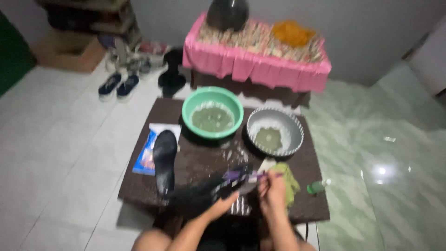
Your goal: The person scrubs a black and white slip-on shoe with a purple brush, repeatedly dipping the brush into a green basin of soapy water. They clean the sole, sides, and interior of the shoe while sitting on the floor.
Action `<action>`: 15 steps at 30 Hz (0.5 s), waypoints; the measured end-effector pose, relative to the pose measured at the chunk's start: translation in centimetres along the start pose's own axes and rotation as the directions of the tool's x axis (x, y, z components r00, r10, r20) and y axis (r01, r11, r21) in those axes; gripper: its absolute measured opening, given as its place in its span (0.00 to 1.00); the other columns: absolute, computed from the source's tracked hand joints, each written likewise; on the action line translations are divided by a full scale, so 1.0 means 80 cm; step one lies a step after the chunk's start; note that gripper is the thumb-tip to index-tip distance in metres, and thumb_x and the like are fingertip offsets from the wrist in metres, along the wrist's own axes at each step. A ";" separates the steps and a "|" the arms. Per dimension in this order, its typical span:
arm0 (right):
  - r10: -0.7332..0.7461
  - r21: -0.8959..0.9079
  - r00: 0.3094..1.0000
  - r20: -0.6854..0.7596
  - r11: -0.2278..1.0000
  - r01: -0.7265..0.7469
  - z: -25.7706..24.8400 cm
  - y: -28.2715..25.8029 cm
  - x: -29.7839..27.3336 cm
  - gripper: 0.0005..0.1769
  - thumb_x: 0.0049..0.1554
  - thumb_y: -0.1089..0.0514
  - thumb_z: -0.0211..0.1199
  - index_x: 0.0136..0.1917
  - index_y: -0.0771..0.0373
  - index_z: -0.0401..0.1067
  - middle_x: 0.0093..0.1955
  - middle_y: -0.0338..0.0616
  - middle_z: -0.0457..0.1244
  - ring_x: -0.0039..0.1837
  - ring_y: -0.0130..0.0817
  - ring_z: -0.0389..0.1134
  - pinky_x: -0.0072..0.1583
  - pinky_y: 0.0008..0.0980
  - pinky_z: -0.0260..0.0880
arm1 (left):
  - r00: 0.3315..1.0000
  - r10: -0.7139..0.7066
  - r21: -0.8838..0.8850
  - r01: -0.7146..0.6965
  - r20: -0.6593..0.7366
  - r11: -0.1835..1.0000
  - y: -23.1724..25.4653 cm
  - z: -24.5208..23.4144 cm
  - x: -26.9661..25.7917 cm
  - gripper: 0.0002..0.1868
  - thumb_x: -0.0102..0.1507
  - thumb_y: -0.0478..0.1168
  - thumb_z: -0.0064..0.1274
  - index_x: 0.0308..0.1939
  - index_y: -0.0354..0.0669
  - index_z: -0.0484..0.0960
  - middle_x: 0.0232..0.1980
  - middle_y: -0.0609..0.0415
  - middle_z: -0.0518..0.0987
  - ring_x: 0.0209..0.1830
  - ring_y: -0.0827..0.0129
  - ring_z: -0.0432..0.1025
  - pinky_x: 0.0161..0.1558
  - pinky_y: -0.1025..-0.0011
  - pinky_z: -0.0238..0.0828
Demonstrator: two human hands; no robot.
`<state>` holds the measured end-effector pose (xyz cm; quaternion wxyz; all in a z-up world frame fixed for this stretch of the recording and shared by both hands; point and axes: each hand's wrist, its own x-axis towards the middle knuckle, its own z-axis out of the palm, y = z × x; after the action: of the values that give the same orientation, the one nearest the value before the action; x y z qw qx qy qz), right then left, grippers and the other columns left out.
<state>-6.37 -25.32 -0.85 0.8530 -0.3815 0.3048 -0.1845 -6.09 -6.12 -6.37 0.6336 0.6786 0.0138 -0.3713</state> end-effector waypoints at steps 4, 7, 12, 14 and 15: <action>-0.107 -0.075 0.970 -0.219 0.993 0.093 -0.022 -0.025 0.040 0.10 0.63 0.57 0.61 0.39 0.56 0.67 0.30 0.40 0.64 0.28 0.24 0.66 0.27 0.19 0.62 | 0.882 0.456 -0.006 -0.460 -0.119 0.888 0.096 -0.025 -0.095 0.25 0.63 0.52 0.63 0.52 0.33 0.87 0.56 0.37 0.81 0.64 0.58 0.73 0.73 0.54 0.60; -0.079 -0.051 0.990 -0.120 0.996 0.073 0.002 -0.029 -0.002 0.12 0.66 0.56 0.58 0.39 0.56 0.65 0.27 0.45 0.59 0.22 0.30 0.57 0.24 0.26 0.54 | 0.673 0.673 0.424 -0.536 -0.308 0.730 0.155 -0.023 -0.143 0.31 0.52 0.58 0.71 0.46 0.35 0.88 0.50 0.47 0.86 0.59 0.65 0.77 0.69 0.62 0.62; -0.051 -0.127 0.998 -0.025 0.991 0.047 0.028 -0.017 -0.044 0.11 0.67 0.55 0.58 0.42 0.55 0.64 0.30 0.45 0.64 0.24 0.24 0.63 0.27 0.19 0.62 | 0.556 0.765 0.545 -0.551 -0.326 0.632 0.139 -0.007 -0.122 0.28 0.55 0.55 0.70 0.43 0.32 0.88 0.50 0.40 0.84 0.59 0.61 0.76 0.70 0.56 0.60; -0.095 -0.131 0.993 -0.069 0.988 0.085 0.012 -0.033 -0.022 0.11 0.67 0.55 0.58 0.42 0.54 0.63 0.29 0.43 0.64 0.24 0.22 0.63 0.27 0.17 0.62 | 0.543 0.759 0.576 -0.511 -0.359 0.638 0.144 -0.007 -0.124 0.30 0.52 0.59 0.70 0.41 0.35 0.88 0.48 0.43 0.85 0.59 0.63 0.76 0.72 0.57 0.58; -0.142 -0.133 0.984 -0.104 0.983 0.127 0.006 -0.043 -0.010 0.11 0.67 0.56 0.58 0.42 0.53 0.63 0.29 0.42 0.64 0.25 0.21 0.63 0.28 0.15 0.63 | 0.519 0.759 0.608 -0.473 -0.392 0.638 0.148 -0.007 -0.125 0.32 0.49 0.64 0.71 0.38 0.37 0.89 0.46 0.46 0.86 0.59 0.66 0.76 0.75 0.59 0.55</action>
<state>-6.96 -26.80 2.31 0.7941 -0.4432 0.3372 -0.2435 -7.26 -3.44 8.89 0.5170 0.8377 -0.1100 0.1371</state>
